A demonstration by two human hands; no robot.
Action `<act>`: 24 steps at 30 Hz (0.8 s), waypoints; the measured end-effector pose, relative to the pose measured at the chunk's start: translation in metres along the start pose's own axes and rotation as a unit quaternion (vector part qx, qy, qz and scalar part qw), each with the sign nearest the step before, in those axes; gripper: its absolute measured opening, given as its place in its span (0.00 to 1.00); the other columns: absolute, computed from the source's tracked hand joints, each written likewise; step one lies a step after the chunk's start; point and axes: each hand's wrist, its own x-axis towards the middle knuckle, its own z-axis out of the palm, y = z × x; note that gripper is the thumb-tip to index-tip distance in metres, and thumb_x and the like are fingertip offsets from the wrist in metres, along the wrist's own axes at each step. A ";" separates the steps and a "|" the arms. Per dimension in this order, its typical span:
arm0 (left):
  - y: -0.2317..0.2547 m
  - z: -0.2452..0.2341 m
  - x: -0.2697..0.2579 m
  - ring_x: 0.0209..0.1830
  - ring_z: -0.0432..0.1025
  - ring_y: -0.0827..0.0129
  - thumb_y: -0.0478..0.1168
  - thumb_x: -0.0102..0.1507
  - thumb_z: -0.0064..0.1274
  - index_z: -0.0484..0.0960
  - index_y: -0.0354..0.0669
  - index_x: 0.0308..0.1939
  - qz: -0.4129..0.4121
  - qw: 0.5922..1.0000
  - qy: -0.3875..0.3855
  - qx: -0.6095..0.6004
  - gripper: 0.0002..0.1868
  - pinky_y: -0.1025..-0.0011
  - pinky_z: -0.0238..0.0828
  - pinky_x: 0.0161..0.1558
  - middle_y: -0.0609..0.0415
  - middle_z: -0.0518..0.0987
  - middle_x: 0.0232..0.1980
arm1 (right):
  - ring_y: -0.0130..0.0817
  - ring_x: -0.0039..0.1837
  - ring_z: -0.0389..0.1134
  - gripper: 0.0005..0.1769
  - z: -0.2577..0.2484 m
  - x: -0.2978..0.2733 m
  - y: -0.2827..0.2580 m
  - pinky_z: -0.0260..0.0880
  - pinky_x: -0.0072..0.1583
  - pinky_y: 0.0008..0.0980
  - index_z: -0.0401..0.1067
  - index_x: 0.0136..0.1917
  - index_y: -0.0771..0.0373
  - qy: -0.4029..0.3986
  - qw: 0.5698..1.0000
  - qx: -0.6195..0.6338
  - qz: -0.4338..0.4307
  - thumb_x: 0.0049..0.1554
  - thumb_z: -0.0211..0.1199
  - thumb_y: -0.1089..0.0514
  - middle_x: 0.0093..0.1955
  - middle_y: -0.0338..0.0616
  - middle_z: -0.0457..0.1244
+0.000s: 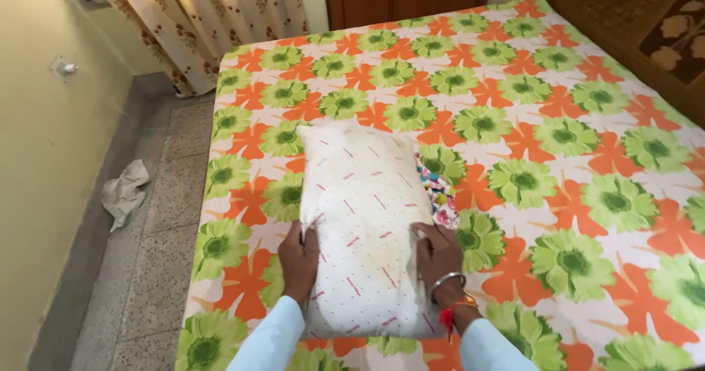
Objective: The person picks up a white pillow and a floral pillowcase from the floor by hand, inserts the pillow into the case, adjusts the fit, and places the covered pillow on a bed.
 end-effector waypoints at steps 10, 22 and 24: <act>-0.008 0.050 0.001 0.24 0.71 0.43 0.47 0.68 0.47 0.74 0.35 0.37 -0.122 0.977 0.134 0.114 0.16 0.51 0.62 0.30 0.36 0.76 0.26 | 0.50 0.49 0.63 0.18 0.027 0.106 0.029 0.65 0.51 0.45 0.76 0.55 0.60 -0.055 0.981 0.021 -0.187 0.51 0.60 0.69 0.42 0.49 0.62; -0.111 0.180 -0.058 0.33 0.78 0.57 0.40 0.64 0.50 0.76 0.42 0.52 -0.513 0.788 0.055 -0.335 0.13 0.58 0.77 0.34 0.49 0.81 0.44 | 0.47 0.65 0.64 0.25 0.103 0.207 0.178 0.63 0.61 0.52 0.72 0.63 0.56 -0.145 0.958 -0.163 -0.187 0.51 0.62 0.59 0.59 0.45 0.65; -0.129 0.183 -0.070 0.33 0.78 0.63 0.44 0.65 0.50 0.78 0.46 0.54 -0.541 0.810 -0.033 -0.223 0.15 0.62 0.78 0.34 0.53 0.82 0.47 | 0.48 0.69 0.62 0.29 0.105 0.173 0.243 0.63 0.64 0.53 0.71 0.66 0.52 -0.218 0.938 -0.268 -0.010 0.50 0.60 0.60 0.64 0.46 0.64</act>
